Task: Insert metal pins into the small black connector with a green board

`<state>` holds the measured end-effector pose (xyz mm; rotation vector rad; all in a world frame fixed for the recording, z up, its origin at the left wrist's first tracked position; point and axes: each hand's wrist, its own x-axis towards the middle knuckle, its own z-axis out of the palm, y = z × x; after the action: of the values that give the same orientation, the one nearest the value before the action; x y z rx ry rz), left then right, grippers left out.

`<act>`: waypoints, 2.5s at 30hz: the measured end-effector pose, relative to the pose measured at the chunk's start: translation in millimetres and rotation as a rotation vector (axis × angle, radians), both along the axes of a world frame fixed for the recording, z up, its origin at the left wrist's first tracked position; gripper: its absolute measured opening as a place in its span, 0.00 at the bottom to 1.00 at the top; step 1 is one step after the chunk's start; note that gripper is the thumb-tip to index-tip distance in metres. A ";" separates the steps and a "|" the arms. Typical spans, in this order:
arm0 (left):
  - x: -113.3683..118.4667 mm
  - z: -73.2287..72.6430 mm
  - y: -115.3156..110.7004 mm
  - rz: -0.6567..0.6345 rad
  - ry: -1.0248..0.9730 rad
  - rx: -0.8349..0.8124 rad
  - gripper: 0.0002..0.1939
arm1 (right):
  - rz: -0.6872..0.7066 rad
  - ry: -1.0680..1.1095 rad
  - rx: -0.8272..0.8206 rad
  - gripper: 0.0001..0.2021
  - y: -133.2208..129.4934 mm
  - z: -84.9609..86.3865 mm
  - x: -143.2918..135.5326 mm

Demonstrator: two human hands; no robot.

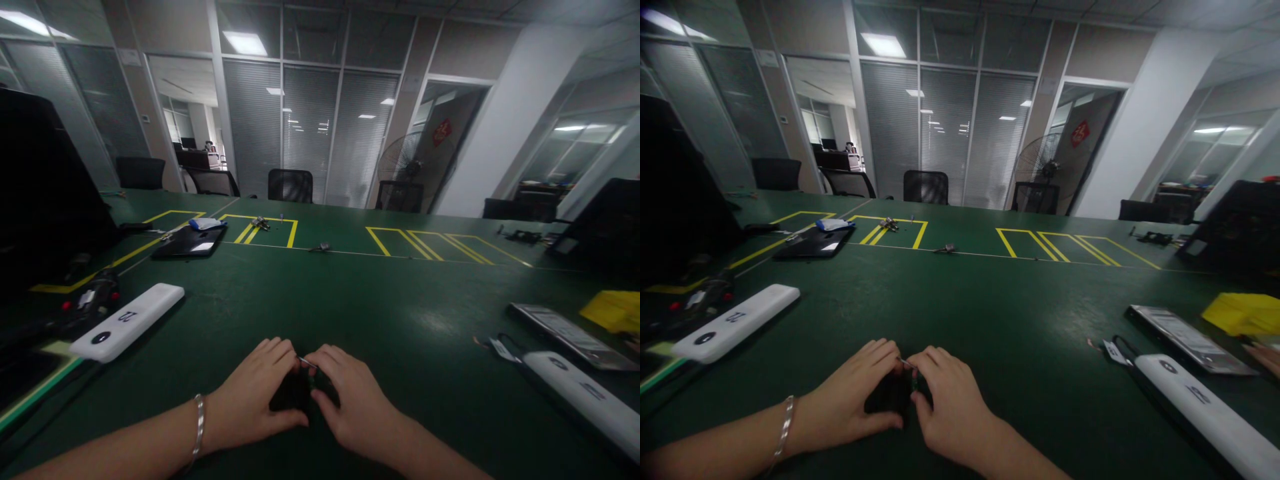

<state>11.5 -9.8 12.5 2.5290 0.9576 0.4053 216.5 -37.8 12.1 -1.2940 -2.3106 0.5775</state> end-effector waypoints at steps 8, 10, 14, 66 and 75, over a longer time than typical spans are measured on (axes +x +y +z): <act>-2.3 -1.9 7.0 0.030 -0.366 -0.359 0.19 | -0.098 0.258 -0.018 0.22 6.6 -10.8 1.2; -2.0 -4.0 9.0 0.001 -0.485 -0.474 0.21 | -0.137 0.355 0.003 0.22 7.7 -14.3 1.0; -0.1 -4.2 7.4 -0.051 -0.588 -0.588 0.21 | -0.126 0.467 0.025 0.22 5.0 -14.8 -0.4; 3.0 -7.6 4.5 -0.001 -0.640 -0.587 0.11 | -0.006 0.405 0.084 0.17 -0.1 -6.7 -5.6; 3.4 -9.6 5.1 -0.015 -0.737 -0.707 0.08 | -0.015 0.420 0.090 0.17 0.1 -8.1 -3.7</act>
<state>14.9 -4.7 3.0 1.5572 0.6262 0.7607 212.7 -37.7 4.0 -1.0321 -1.9553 0.6611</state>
